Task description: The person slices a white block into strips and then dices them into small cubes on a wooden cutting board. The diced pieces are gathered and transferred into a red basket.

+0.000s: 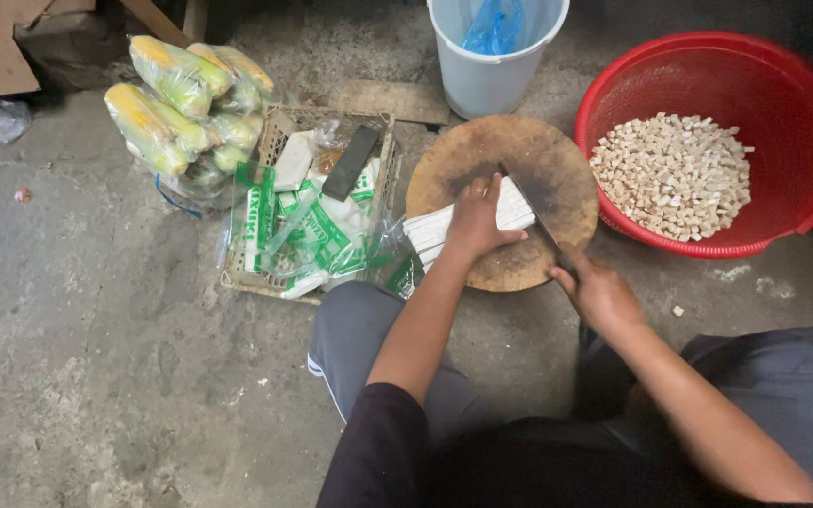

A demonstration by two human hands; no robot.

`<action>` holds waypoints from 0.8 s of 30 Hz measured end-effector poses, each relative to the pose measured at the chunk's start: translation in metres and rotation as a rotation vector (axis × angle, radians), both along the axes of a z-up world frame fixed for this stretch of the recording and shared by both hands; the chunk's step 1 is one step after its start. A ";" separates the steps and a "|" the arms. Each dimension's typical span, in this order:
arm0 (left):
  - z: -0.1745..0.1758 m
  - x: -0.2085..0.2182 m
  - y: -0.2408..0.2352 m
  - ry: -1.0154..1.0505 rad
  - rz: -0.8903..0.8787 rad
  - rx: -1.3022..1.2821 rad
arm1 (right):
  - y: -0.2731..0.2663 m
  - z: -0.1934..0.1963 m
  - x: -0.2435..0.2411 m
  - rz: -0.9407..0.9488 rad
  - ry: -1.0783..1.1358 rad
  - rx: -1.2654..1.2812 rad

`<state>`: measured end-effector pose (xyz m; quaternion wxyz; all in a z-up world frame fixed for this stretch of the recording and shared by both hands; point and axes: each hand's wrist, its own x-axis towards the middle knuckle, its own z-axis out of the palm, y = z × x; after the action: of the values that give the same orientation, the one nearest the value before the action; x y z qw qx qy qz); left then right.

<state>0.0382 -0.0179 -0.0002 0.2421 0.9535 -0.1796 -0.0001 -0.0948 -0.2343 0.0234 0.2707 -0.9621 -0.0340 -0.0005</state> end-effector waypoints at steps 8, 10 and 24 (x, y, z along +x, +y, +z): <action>0.009 -0.001 0.004 -0.025 -0.039 -0.169 | -0.007 -0.001 0.004 0.020 0.004 0.004; 0.009 0.001 0.004 -0.045 -0.028 -0.169 | -0.005 0.001 0.007 -0.038 0.069 -0.021; -0.016 0.000 0.008 -0.046 -0.049 -0.389 | 0.012 0.026 -0.010 -0.161 0.204 -0.095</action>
<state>0.0378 -0.0098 -0.0160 0.4174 0.8839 -0.2049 0.0503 -0.1050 -0.2220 0.0490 0.2262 -0.9684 0.0708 0.0774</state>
